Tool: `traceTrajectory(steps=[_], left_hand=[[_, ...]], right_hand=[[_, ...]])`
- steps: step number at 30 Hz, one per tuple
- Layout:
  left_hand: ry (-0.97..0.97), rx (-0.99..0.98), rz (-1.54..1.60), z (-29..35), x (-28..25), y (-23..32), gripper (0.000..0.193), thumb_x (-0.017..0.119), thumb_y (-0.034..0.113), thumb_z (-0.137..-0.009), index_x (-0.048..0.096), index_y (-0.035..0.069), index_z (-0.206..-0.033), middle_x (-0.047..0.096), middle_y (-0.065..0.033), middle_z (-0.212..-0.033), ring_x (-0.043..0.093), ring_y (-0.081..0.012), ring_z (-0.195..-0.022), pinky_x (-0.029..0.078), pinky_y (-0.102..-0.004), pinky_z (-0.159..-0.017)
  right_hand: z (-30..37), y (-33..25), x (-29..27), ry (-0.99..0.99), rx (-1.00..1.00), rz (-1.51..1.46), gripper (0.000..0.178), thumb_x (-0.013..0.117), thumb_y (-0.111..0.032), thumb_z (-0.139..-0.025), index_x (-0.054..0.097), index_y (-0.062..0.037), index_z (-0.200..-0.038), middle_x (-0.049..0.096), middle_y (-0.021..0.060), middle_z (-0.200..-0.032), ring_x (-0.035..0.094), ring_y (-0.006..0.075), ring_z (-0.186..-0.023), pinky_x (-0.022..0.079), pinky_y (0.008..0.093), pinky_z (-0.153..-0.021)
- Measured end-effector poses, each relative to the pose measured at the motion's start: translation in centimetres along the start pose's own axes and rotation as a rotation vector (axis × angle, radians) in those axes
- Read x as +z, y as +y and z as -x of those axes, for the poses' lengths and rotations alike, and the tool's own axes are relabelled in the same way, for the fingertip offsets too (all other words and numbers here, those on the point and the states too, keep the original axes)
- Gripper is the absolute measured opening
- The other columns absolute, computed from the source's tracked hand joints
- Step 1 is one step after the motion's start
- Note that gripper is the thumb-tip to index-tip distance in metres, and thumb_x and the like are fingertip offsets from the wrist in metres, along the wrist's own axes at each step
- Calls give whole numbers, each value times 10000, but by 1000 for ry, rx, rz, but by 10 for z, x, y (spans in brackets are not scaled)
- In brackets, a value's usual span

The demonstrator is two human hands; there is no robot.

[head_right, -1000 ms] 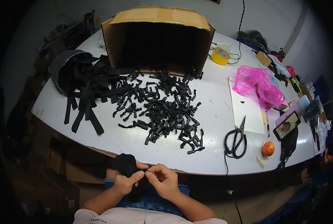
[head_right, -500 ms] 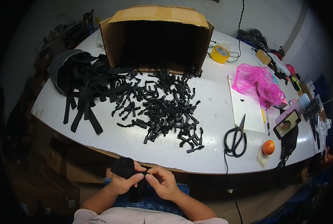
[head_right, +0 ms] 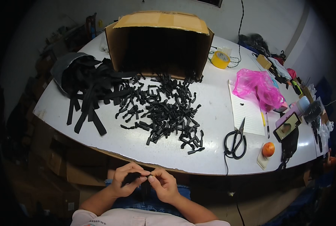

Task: Assembling plastic buckles and clips onto precut black nylon straps at a workbench.

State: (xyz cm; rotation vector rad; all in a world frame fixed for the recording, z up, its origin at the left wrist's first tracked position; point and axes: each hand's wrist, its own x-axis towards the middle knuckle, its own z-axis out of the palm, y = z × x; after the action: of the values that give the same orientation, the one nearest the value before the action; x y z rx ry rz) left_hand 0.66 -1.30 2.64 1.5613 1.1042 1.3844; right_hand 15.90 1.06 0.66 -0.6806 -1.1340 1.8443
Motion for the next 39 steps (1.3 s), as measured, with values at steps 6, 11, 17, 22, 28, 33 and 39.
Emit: traceTrajectory(steps=[6,11,17,22,28,33,39], left_hand=[[99,-466,378,12,6,6,155,633,38,-728,560,-13,-854,562,-17,-672,501,-51,-546,410,-175,-514],[71,-421,290,17,7,2,139,634,34,-721,564,-1,-836,557,-10,-658,488,-52,-524,395,-181,-494],[-7,-218,5,12,3,0,145,624,44,-719,576,7,-851,549,-25,-661,498,-65,-572,396,-208,-500],[87,-467,311,8,12,5,84,615,18,-725,581,0,-800,539,-8,-635,485,-46,-559,388,-177,-496],[22,-224,72,12,7,-8,121,600,17,-734,578,-28,-844,556,-72,-705,529,-107,-606,405,-204,-532],[-7,-129,41,9,5,-7,109,595,7,-732,577,-35,-831,563,-84,-720,539,-116,-605,410,-209,-522],[-9,-99,56,8,3,-7,104,595,0,-727,576,-36,-823,566,-91,-726,543,-126,-594,415,-218,-516]], right_hand=[[-3,1,2,50,-589,586,76,547,24,-740,512,21,-808,526,85,-671,481,117,-540,387,212,-479],[0,-13,4,47,-427,481,142,585,14,-717,542,19,-852,542,81,-664,488,96,-509,380,189,-453],[-11,-30,-1,-94,-491,736,140,631,7,-677,577,15,-806,561,65,-641,504,72,-473,384,174,-422],[-11,-22,-3,-30,-595,858,136,633,11,-672,585,10,-799,565,73,-619,517,95,-462,405,190,-421],[-12,-27,-4,-64,-541,821,121,634,9,-678,587,21,-790,583,86,-648,539,105,-488,424,197,-440],[-12,-31,-4,-110,-484,778,142,629,11,-683,576,22,-815,569,97,-666,547,143,-515,428,215,-448],[-12,-32,-1,-107,-549,844,140,619,33,-685,588,35,-822,598,87,-690,569,115,-544,445,186,-496]])
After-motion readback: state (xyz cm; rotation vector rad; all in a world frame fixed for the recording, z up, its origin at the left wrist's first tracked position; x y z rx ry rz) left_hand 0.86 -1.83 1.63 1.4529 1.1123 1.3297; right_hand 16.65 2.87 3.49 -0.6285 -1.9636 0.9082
